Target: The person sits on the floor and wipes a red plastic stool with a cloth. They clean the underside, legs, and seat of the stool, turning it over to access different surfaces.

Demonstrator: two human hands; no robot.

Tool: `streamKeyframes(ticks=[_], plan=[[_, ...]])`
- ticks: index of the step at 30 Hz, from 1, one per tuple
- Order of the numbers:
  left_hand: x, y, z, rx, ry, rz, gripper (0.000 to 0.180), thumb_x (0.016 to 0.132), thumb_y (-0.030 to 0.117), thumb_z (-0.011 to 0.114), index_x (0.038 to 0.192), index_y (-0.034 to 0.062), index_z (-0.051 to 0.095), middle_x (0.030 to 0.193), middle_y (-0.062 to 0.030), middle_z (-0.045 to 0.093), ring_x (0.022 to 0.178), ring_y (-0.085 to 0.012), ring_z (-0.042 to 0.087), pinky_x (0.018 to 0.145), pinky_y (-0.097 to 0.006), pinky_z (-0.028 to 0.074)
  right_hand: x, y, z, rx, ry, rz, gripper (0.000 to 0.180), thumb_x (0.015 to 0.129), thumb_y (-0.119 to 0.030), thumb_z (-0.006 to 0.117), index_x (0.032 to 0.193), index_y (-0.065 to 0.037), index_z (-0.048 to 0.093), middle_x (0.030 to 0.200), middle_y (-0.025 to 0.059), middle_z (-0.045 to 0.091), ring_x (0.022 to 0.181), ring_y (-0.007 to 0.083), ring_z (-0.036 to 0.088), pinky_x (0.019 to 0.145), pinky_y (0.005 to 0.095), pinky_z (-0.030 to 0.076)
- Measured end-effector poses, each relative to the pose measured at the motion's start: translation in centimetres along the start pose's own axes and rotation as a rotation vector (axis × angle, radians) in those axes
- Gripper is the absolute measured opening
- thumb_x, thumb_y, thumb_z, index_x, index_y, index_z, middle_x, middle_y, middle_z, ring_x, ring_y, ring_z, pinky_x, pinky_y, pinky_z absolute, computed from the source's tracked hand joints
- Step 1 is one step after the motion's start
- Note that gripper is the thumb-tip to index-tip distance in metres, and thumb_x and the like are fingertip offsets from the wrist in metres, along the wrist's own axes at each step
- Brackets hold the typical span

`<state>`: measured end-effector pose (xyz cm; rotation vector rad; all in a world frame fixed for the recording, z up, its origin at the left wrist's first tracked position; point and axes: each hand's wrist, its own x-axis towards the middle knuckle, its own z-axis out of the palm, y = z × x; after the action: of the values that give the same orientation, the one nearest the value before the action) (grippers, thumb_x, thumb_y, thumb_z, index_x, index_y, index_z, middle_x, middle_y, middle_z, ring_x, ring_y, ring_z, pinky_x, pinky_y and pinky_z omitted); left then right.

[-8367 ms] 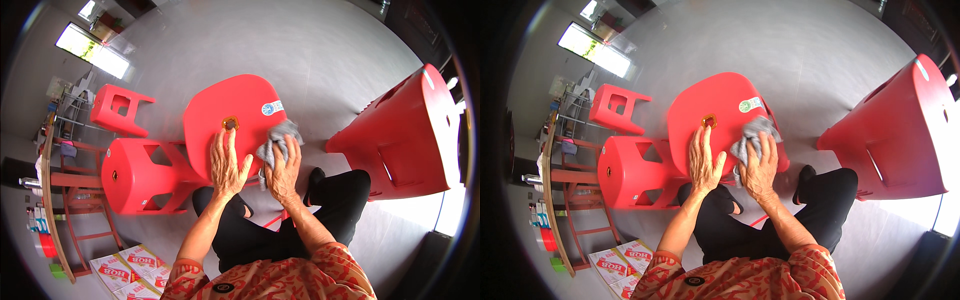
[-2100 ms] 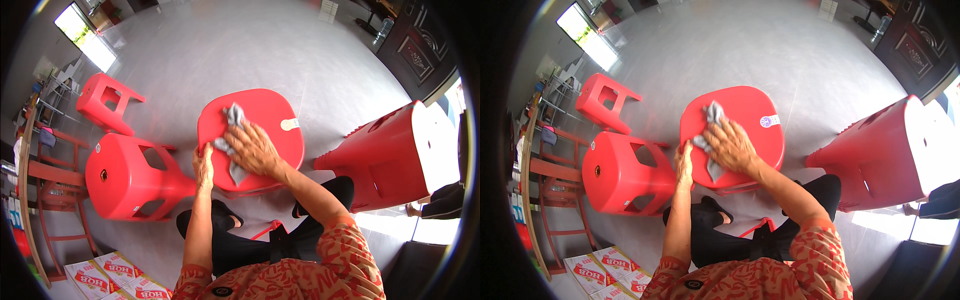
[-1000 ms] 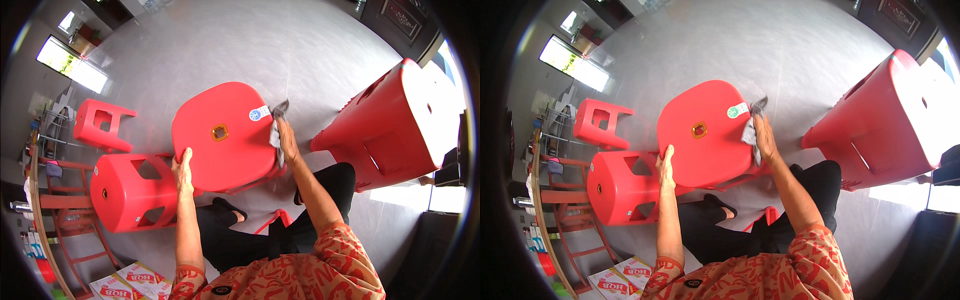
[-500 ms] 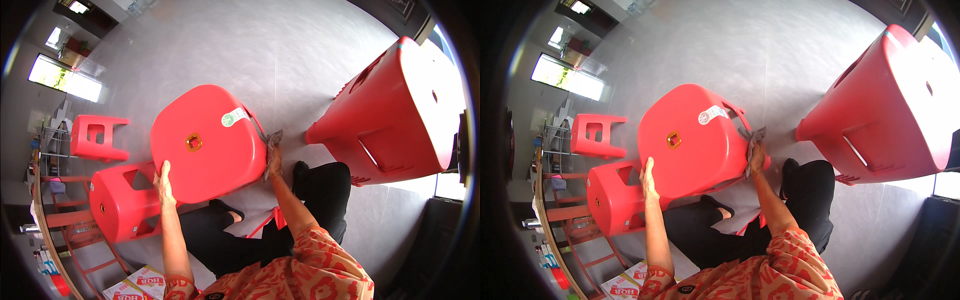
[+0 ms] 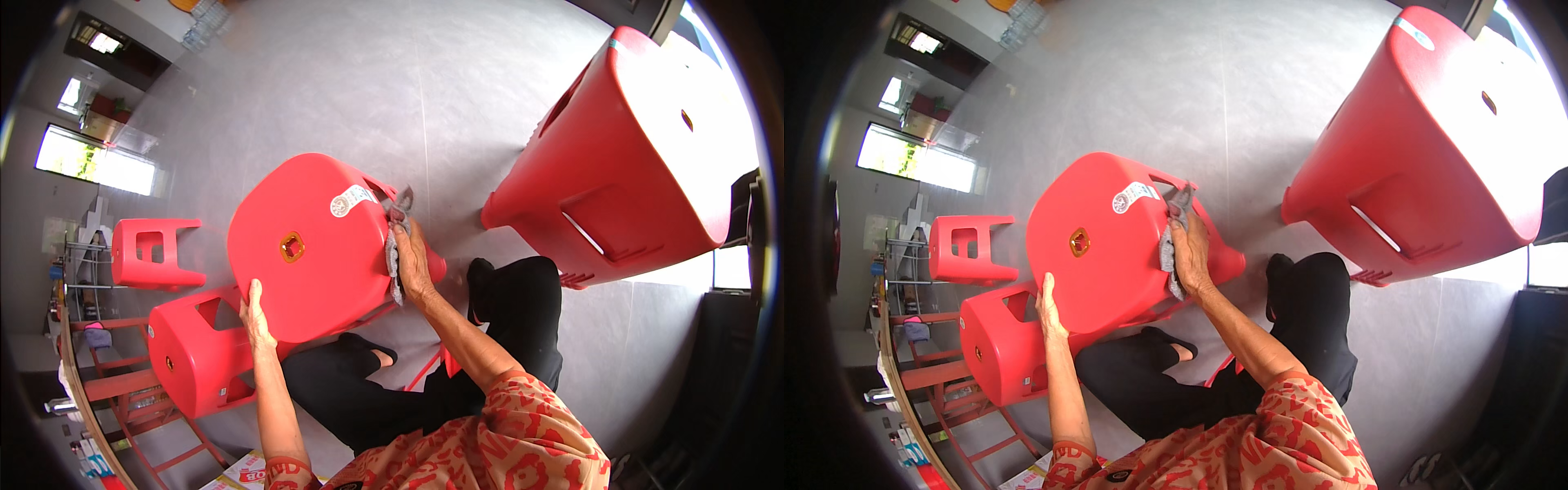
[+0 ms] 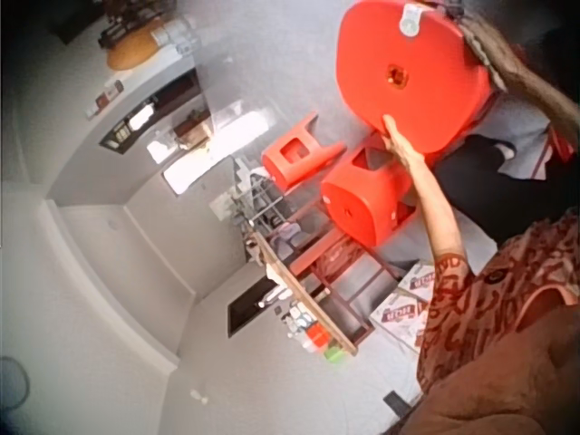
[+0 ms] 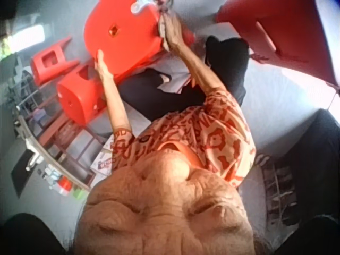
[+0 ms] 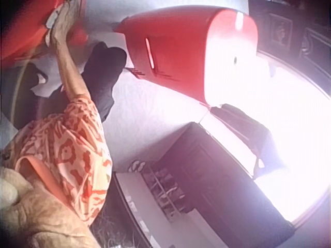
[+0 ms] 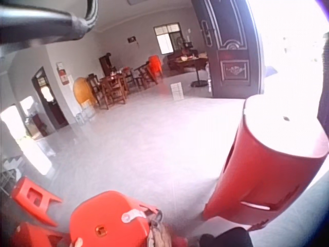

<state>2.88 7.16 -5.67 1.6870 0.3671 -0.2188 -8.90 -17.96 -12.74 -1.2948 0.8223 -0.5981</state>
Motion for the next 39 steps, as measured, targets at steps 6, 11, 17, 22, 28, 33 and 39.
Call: streamKeyframes(ticks=[6, 11, 17, 22, 28, 33, 39], plan=[[0.5, 0.0, 0.3, 0.141, -0.007, 0.076, 0.062, 0.084, 0.04, 0.071, 0.128, 0.0006, 0.052, 0.118, -0.0101, 0.062, 0.11, -0.0213, 0.057, 0.096, -0.036, 0.045, 6.0, -3.8, 0.1, 0.135, -0.319, 0.193, 0.047, 0.095, -0.038, 0.05, 0.119, 0.003, 0.053, 0.106, 0.0134, 0.06, 0.095, 0.0195, 0.055, 0.084, 0.0331, 0.045], [1.1, 0.1, -1.6, 0.114, -0.05, 0.086, 0.059, 0.083, 0.036, 0.073, 0.126, 0.0017, 0.054, 0.116, -0.0106, 0.062, 0.106, -0.0198, 0.059, 0.092, -0.036, 0.047, 3.5, -3.1, 0.6, 0.117, -0.205, 0.1, 0.061, 0.09, -0.043, 0.058, 0.122, 0.008, 0.055, 0.111, 0.0187, 0.063, 0.104, 0.0235, 0.057, 0.092, 0.0348, 0.043], [-1.0, -0.3, -2.3, 0.088, -0.233, 0.075, 0.059, 0.081, 0.034, 0.076, 0.125, 0.0026, 0.054, 0.109, -0.0082, 0.064, 0.097, -0.0171, 0.061, 0.085, -0.034, 0.051, -1.4, 0.6, -3.5, 0.079, -0.091, 0.229, 0.052, 0.093, -0.043, 0.055, 0.11, 0.006, 0.059, 0.09, 0.0131, 0.062, 0.084, 0.0193, 0.054, 0.079, 0.0345, 0.045], [-2.4, 0.5, -1.5, 0.158, -0.278, 0.051, 0.075, 0.08, 0.039, 0.077, 0.135, 0.0016, 0.044, 0.112, -0.0121, 0.062, 0.103, -0.02, 0.059, 0.091, -0.036, 0.048, -0.2, 1.0, -5.7, -0.21, -0.011, -0.154, 0.034, 0.093, -0.028, 0.057, 0.102, 0.005, 0.058, 0.085, 0.0109, 0.062, 0.079, 0.0177, 0.057, 0.072, 0.0337, 0.047], [-5.1, 5.0, 0.5, 0.852, -0.069, 0.773, 0.078, 0.081, 0.025, 0.076, 0.144, 0.0022, 0.035, 0.098, -0.0135, 0.066, 0.098, -0.0253, 0.061, 0.085, -0.041, 0.049, 1.7, -8.5, -3.9, -0.343, -0.117, -0.403, 0.028, 0.089, -0.019, 0.06, 0.108, 0.002, 0.054, 0.093, 0.0194, 0.058, 0.085, 0.0328, 0.057, 0.078, 0.0402, 0.046], [-12.4, 14.0, 8.4, 0.344, -0.535, 0.771, 0.054, 0.088, 0.008, 0.067, 0.138, 0.005, 0.046, 0.055, -0.004, 0.041, 0.047, -0.0109, 0.041, 0.05, -0.025, 0.039, 5.6, -11.2, 0.6, -0.706, -0.315, -0.718, 0.039, 0.087, -0.023, 0.062, 0.122, -0.009, 0.055, 0.109, 0.017, 0.057, 0.099, 0.0379, 0.05, 0.085, 0.0451, 0.042], [-5.8, 6.7, 4.0, 0.453, -0.178, 0.829, 0.041, 0.082, 0.014, 0.073, 0.121, 0.006, 0.062, 0.075, -0.0103, 0.066, 0.062, -0.0219, 0.062, 0.061, -0.035, 0.051, 10.3, -9.2, 4.4, -0.964, -0.46, -0.536, 0.036, 0.088, -0.035, 0.056, 0.115, -0.01, 0.056, 0.109, 0.0166, 0.06, 0.1, 0.0366, 0.057, 0.083, 0.0484, 0.045]])
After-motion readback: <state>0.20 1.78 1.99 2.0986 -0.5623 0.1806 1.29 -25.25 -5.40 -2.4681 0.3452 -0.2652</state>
